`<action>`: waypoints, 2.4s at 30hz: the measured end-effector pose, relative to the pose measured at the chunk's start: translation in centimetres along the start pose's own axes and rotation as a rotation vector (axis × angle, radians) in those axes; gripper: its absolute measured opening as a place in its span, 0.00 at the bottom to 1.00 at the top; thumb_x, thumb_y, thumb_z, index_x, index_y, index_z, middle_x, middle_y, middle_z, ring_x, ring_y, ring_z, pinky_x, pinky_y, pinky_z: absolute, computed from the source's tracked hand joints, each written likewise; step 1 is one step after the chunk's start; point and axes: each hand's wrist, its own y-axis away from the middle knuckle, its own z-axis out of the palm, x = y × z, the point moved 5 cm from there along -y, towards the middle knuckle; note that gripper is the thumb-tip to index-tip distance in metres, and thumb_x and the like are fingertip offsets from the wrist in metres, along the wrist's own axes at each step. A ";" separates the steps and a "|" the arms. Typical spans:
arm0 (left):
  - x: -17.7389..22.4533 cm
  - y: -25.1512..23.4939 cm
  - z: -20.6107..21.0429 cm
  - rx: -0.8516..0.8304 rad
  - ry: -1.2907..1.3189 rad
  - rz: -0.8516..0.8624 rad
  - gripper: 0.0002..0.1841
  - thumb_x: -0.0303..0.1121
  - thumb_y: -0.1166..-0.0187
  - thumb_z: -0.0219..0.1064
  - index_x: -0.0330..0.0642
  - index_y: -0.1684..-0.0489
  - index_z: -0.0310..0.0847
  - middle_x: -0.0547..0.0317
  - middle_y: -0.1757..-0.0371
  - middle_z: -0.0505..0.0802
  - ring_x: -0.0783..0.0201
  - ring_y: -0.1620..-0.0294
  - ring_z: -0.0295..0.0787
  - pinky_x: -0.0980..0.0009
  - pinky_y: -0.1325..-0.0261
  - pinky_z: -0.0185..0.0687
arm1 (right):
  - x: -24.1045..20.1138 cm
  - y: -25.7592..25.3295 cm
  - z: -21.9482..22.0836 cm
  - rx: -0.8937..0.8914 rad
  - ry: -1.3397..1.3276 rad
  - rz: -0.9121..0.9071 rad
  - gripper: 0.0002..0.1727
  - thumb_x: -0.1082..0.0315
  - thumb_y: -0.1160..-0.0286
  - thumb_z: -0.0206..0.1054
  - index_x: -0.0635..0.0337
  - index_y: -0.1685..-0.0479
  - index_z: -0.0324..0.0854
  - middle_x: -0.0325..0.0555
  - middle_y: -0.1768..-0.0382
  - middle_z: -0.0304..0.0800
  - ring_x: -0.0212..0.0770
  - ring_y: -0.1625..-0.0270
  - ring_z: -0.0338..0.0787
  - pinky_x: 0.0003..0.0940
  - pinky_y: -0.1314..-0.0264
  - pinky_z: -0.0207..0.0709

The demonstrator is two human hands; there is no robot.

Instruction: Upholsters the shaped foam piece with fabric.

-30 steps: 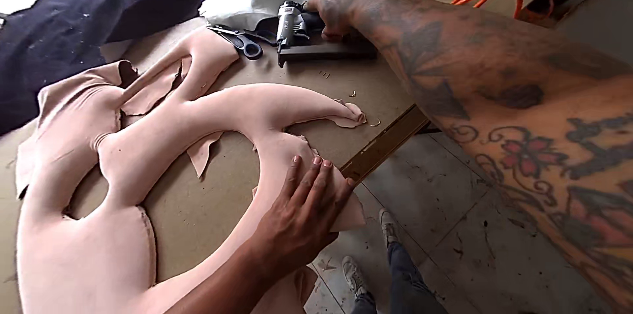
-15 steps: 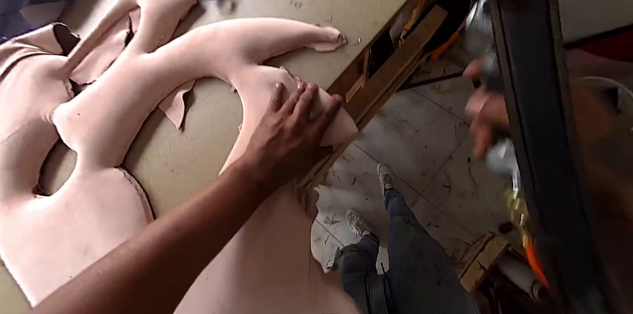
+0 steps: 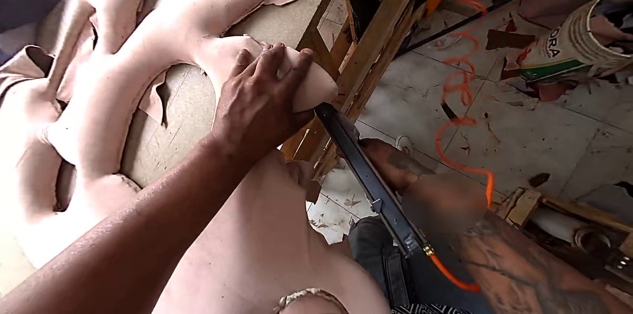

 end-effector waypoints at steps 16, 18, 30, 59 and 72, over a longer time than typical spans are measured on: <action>-0.1 -0.2 0.3 -0.003 -0.003 -0.036 0.44 0.50 0.37 0.75 0.53 0.12 0.68 0.30 0.21 0.79 0.33 0.20 0.77 0.33 0.17 0.61 | -4.6 0.9 0.1 -0.074 -0.084 0.056 0.26 0.39 0.14 0.56 0.53 0.57 0.84 0.41 0.73 0.86 0.35 0.70 0.87 0.38 0.65 0.82; -0.1 -0.1 0.0 0.015 0.007 -0.065 0.45 0.53 0.37 0.73 0.54 0.12 0.68 0.33 0.18 0.77 0.35 0.16 0.72 0.32 0.14 0.55 | -4.6 3.2 -1.0 -0.080 -0.058 0.187 0.25 0.40 0.14 0.56 0.53 0.52 0.83 0.43 0.69 0.86 0.37 0.68 0.88 0.39 0.63 0.83; 10.0 3.6 4.8 0.157 1.872 -1.338 0.31 0.36 0.36 0.86 0.42 0.32 0.80 0.50 0.42 0.93 0.52 0.46 0.95 0.51 0.46 0.94 | 6.3 7.7 -8.8 -0.059 0.042 0.466 0.29 0.39 0.24 0.69 0.55 0.41 0.80 0.49 0.66 0.89 0.46 0.72 0.91 0.49 0.66 0.89; 4.8 -0.1 10.6 0.551 0.953 -1.104 0.05 0.36 0.22 0.71 0.49 0.58 0.93 0.66 0.56 0.98 0.70 0.49 0.94 0.57 0.37 0.87 | -6.6 1.3 -6.3 -0.288 -0.135 0.454 0.26 0.41 0.14 0.59 0.59 0.50 0.79 0.47 0.72 0.83 0.41 0.80 0.87 0.41 0.76 0.89; 4.3 0.1 12.2 0.476 1.102 -1.060 0.09 0.33 0.16 0.65 0.45 0.50 0.91 0.62 0.52 0.99 0.67 0.47 0.96 0.56 0.33 0.90 | -9.2 1.0 -7.2 -0.457 -0.180 0.415 0.26 0.42 0.11 0.54 0.59 0.48 0.79 0.43 0.75 0.80 0.38 0.80 0.86 0.38 0.79 0.89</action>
